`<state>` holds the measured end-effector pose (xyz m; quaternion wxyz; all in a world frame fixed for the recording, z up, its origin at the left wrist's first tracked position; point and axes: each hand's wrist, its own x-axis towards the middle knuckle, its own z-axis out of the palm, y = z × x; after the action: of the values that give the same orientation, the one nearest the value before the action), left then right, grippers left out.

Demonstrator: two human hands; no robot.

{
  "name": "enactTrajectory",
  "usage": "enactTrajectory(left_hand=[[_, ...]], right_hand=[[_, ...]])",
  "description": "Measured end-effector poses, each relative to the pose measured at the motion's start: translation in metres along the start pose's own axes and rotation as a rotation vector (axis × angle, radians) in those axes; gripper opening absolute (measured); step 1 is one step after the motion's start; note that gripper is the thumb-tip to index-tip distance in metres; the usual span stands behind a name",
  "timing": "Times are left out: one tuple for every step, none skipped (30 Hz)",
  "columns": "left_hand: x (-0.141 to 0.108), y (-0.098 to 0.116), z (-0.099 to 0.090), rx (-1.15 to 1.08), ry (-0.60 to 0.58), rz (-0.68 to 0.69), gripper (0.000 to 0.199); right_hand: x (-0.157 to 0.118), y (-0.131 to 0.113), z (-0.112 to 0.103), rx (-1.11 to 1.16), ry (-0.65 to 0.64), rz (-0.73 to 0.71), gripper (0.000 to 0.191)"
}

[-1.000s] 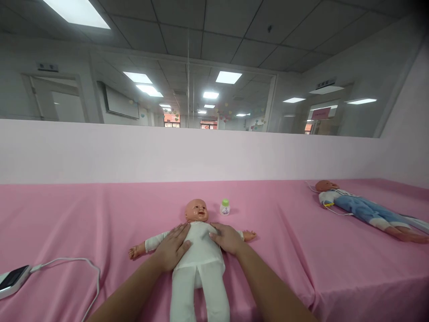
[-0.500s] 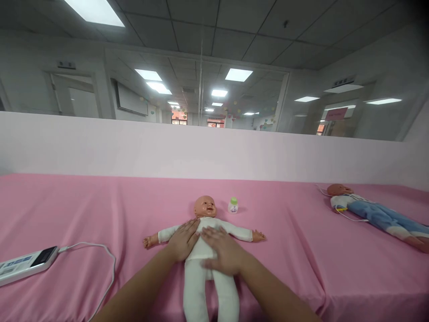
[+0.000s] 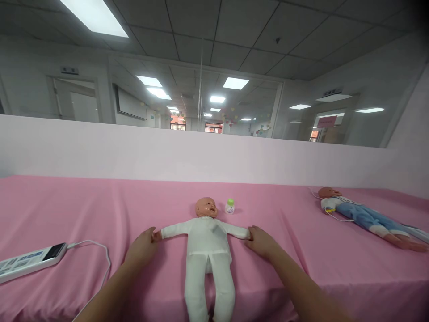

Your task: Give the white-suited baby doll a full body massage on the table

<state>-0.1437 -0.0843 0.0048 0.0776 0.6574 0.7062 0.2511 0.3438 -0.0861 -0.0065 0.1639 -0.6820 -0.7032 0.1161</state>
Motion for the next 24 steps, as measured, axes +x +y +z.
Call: enactTrajectory(left_hand=[[-0.004,-0.002,-0.005,-0.034,-0.014,-0.021,0.046],[-0.008,-0.003,-0.009,-0.059,-0.029,-0.016,0.042],[-0.011,-0.003,-0.013,-0.078,-0.044,0.007,0.037],[-0.015,-0.003,-0.015,-0.099,-0.051,0.031,0.032],[-0.017,-0.002,-0.017,-0.135,-0.05,0.044,0.03],[-0.019,-0.002,-0.019,-0.189,-0.044,0.043,0.031],[-0.02,-0.001,-0.02,-0.251,-0.034,0.03,0.036],[-0.021,-0.001,-0.021,-0.303,-0.025,0.014,0.041],[-0.022,-0.001,-0.021,-0.337,-0.017,-0.001,0.045],[-0.023,-0.001,-0.021,-0.345,-0.013,-0.011,0.046],[-0.025,-0.001,-0.021,-0.321,-0.013,-0.01,0.044],[-0.026,-0.001,-0.02,-0.274,-0.018,0.0,0.038],[-0.028,-0.001,-0.019,-0.216,-0.029,0.014,0.03],[-0.029,-0.001,-0.018,-0.16,-0.041,0.032,0.021],[-0.031,-0.001,-0.016,-0.114,-0.051,0.047,0.014],[-0.032,-0.001,-0.015,-0.087,-0.05,0.058,0.012],[-0.032,-0.001,-0.013,-0.084,-0.037,0.059,0.011],[-0.032,-0.001,-0.012,-0.111,-0.017,0.053,0.012],[-0.03,0.0,-0.012,-0.163,0.007,0.042,0.013],[-0.028,0.001,-0.012,-0.236,0.031,0.023,0.017],[-0.024,0.003,-0.012,-0.317,0.057,-0.009,0.023],[-0.02,0.006,-0.011,-0.4,0.088,-0.049,0.03],[-0.014,0.009,-0.011,-0.487,0.123,-0.094,0.037],[-0.008,0.014,-0.009,-0.572,0.158,-0.139,0.042]], right_hand=[[-0.002,0.003,-0.004,0.006,-0.024,0.016,0.04],[-0.004,0.004,-0.008,0.005,-0.047,0.03,0.03],[-0.006,0.004,-0.011,-0.003,-0.062,0.038,0.023],[-0.008,0.003,-0.012,-0.012,-0.067,0.042,0.018],[-0.01,0.002,-0.013,-0.011,-0.069,0.042,0.015],[-0.013,0.0,-0.013,0.008,-0.064,0.041,0.014],[-0.017,-0.001,-0.013,0.051,-0.057,0.047,0.017],[-0.02,-0.003,-0.011,0.122,-0.047,0.06,0.024],[-0.024,-0.004,-0.009,0.219,-0.034,0.077,0.034],[-0.027,-0.005,-0.005,0.328,-0.021,0.092,0.045],[-0.031,-0.005,-0.001,0.438,-0.01,0.105,0.055],[-0.034,-0.006,0.004,0.538,-0.006,0.118,0.06],[-0.036,-0.006,0.009,0.625,-0.009,0.129,0.061],[-0.038,-0.006,0.015,0.703,-0.01,0.132,0.057],[-0.039,-0.006,0.02,0.776,-0.004,0.13,0.05],[-0.039,-0.006,0.025,0.852,0.012,0.125,0.045],[-0.038,-0.006,0.03,0.935,0.044,0.119,0.042],[-0.036,-0.007,0.033,1.022,0.086,0.114,0.04],[-0.034,-0.008,0.035,1.108,0.133,0.112,0.04],[-0.03,-0.011,0.036,1.184,0.179,0.112,0.04],[-0.026,-0.014,0.035,1.245,0.214,0.108,0.041],[-0.021,-0.019,0.034,1.285,0.239,0.094,0.042],[-0.015,-0.026,0.032,1.305,0.257,0.076,0.042],[-0.008,-0.033,0.031,1.304,0.263,0.054,0.042]])
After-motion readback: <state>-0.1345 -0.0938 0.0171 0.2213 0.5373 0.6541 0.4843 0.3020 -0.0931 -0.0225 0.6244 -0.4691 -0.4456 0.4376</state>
